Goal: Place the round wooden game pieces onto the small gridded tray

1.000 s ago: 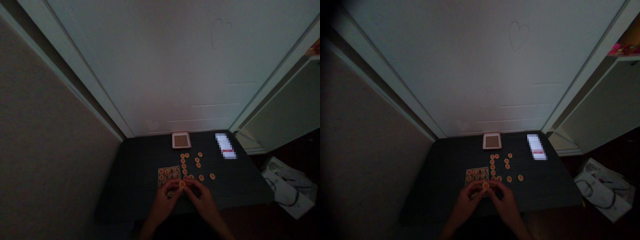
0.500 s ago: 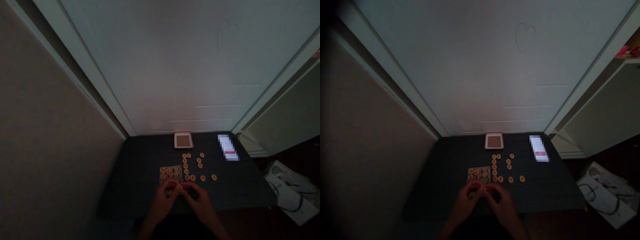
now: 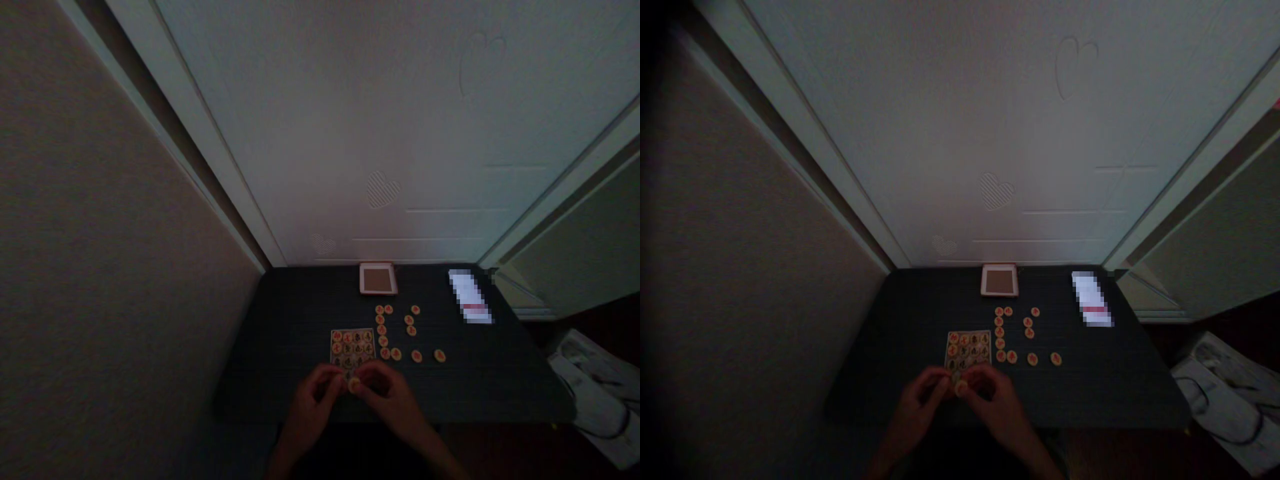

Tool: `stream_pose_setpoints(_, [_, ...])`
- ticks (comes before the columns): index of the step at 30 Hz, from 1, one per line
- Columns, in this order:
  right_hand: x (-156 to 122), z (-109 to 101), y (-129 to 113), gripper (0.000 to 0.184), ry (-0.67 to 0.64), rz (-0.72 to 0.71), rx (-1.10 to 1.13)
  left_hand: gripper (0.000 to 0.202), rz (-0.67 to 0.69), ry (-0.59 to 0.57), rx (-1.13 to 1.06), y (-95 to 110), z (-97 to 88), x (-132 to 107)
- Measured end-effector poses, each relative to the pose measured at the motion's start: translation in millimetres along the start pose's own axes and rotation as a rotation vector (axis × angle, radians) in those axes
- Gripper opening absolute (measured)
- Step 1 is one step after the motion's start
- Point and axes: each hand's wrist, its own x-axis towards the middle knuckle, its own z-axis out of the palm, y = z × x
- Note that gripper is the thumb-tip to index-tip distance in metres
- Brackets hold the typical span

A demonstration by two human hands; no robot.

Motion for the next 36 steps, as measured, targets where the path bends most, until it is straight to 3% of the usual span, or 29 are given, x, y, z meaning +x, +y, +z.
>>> stream_pose_setpoints(6, [20, -1, 11, 0.024, 0.018, 0.002, -0.15, 0.028, -0.014, 0.17, 0.208, -26, -20.7, 13])
stream_pose_setpoints(12, [42, 16, 18, 0.009, 0.08, -0.054, -0.385, 0.027, 0.015, 0.09, 0.369, -42, -18.3, 18])
stream_pose_setpoints(27, [58, 36, 28, 0.009, 0.149, -0.099, -0.538, 0.023, 0.042, 0.123, 0.444, -37, -12.5, 23])
stream_pose_setpoints(36, [45, 27, 24, 0.01, 0.163, -0.14, -0.564, 0.025, -0.043, 0.158, 0.469, -34, -7.5, 30])
